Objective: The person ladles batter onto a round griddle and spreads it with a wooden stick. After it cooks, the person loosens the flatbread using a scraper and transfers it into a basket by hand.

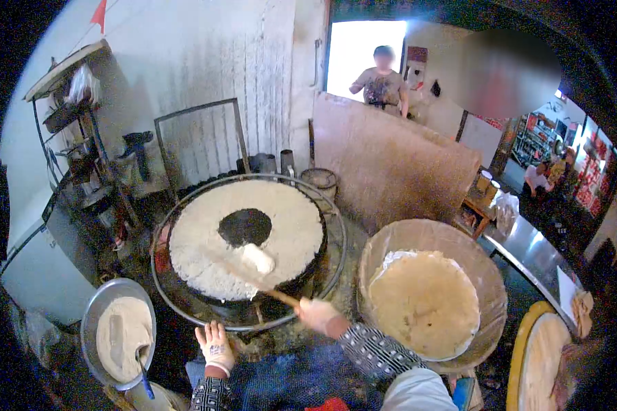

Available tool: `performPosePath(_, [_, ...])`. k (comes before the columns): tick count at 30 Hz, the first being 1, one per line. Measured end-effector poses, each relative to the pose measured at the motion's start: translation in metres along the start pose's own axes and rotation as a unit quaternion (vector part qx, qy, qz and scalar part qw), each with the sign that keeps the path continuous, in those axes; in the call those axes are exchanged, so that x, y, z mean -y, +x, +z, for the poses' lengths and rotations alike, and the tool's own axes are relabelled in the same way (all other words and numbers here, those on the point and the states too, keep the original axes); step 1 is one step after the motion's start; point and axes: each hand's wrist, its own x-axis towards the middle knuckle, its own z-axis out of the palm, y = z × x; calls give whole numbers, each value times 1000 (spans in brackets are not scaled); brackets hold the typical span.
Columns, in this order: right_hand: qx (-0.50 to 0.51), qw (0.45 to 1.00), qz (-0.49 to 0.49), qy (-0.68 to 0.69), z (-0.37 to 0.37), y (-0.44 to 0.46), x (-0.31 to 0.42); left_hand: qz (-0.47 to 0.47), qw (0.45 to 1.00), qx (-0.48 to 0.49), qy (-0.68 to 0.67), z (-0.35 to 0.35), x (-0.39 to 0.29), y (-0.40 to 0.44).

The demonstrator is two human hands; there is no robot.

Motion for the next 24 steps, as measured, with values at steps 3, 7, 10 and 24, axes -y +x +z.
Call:
performPosePath(3, [1, 998, -48, -41, 24, -15, -24, -15, 1000, 7, 18, 6, 10, 2])
performPosePath(7, [-21, 995, 77, -59, 2, 14, -47, -24, 1000, 12, 12, 7, 25, 4])
performPosePath(10, [-33, 998, 8, -53, 0, 13, -27, -34, 999, 35, 13, -2, 29, 9])
performPosePath(24, [-38, 988, 102, -113, 11, 42, -21, -124, 988, 81, 50, -15, 64, 29])
